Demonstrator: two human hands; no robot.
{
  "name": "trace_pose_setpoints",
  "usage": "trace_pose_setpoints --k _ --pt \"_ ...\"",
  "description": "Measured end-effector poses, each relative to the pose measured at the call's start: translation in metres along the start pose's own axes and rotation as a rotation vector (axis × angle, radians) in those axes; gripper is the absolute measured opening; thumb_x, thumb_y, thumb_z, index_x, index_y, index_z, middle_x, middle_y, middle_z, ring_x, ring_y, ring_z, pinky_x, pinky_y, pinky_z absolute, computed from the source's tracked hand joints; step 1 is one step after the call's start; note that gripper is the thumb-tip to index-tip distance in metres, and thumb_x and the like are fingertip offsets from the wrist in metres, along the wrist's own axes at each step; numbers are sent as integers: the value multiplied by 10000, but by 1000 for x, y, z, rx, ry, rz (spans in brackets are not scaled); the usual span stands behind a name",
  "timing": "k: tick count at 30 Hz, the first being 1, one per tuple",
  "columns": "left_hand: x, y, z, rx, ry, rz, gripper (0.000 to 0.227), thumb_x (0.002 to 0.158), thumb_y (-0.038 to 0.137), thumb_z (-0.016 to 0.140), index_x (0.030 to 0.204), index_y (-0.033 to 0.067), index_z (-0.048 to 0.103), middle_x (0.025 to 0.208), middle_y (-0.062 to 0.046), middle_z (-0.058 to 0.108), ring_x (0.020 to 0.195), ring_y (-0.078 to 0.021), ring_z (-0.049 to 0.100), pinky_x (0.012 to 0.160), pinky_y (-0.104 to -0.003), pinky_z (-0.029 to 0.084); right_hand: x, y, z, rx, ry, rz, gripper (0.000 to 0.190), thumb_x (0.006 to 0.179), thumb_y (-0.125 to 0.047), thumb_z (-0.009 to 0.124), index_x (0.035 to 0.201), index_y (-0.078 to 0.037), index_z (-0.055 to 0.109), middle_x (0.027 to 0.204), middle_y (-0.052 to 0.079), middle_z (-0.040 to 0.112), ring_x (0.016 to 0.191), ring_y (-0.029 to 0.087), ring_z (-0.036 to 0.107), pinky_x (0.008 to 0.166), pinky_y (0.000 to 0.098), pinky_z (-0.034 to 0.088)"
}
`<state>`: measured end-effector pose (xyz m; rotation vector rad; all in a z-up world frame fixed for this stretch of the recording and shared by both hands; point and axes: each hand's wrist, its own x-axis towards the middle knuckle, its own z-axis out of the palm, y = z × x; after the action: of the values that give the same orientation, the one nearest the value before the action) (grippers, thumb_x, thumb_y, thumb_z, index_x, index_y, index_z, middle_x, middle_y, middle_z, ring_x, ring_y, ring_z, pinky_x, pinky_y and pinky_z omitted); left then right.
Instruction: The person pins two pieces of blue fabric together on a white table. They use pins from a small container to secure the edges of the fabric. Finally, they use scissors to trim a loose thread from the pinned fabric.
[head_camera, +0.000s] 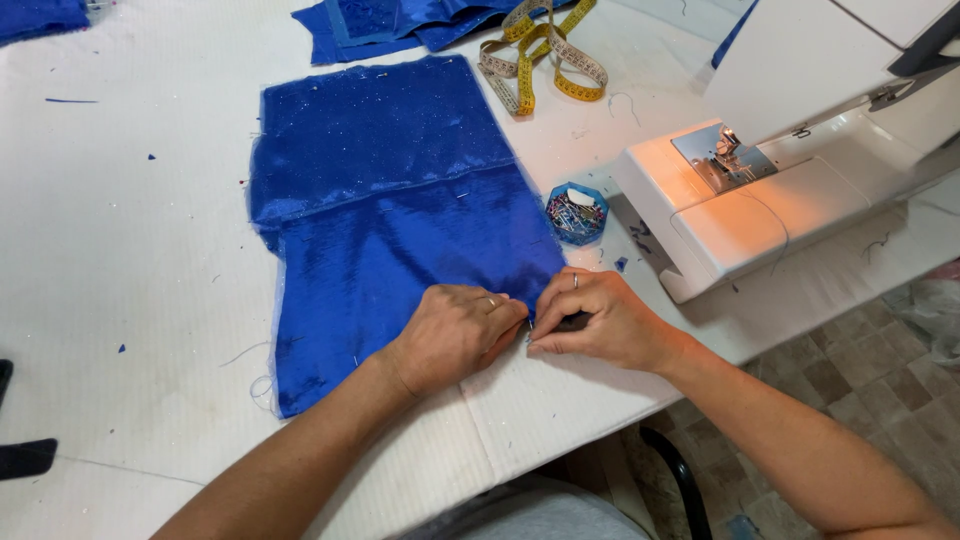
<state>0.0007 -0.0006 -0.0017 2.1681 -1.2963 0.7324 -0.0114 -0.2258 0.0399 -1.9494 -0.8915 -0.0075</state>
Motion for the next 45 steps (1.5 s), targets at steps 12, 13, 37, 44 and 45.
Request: trace_pose_setpoints --k 12,13,37,44,45 --pt "2 1 -4 5 33 22 102 912 153 663 840 83 685 706 -73 705 784 -217 738 686 -314 592 0 3 3 -28 57 51 100 739 -108 867 794 -93 786 817 51 753 745 181 707 728 324 551" --pt "2 1 -2 7 34 19 102 912 153 663 840 83 685 706 -73 705 784 -217 738 686 -314 592 0 3 2 -26 54 49 100 739 -108 867 794 -93 786 817 51 753 745 181 707 728 324 551" --pt "-43 40 -91 335 -30 -54 246 940 100 593 1157 24 680 1118 -173 745 1153 -295 682 1108 -443 423 -18 0 -1 -875 -5 -422 130 916 -64 651 999 -119 734 957 22 690 891 218 663 800 312 570" --pt "-117 25 -141 520 -196 -40 207 953 34 591 1141 18 677 1180 -169 714 1168 -315 663 1101 -455 446 -23 3 -7 -963 -147 -418 319 904 6 565 1158 -149 681 1029 34 653 955 226 626 863 353 549" --pt "-127 21 -146 555 -246 30 251 953 1 589 1196 -14 652 1228 -186 694 1178 -344 654 1105 -475 456 -23 5 -9 -1027 -208 -457 458 881 55 531 1267 -160 652 1082 56 635 942 244 588 861 381 531"
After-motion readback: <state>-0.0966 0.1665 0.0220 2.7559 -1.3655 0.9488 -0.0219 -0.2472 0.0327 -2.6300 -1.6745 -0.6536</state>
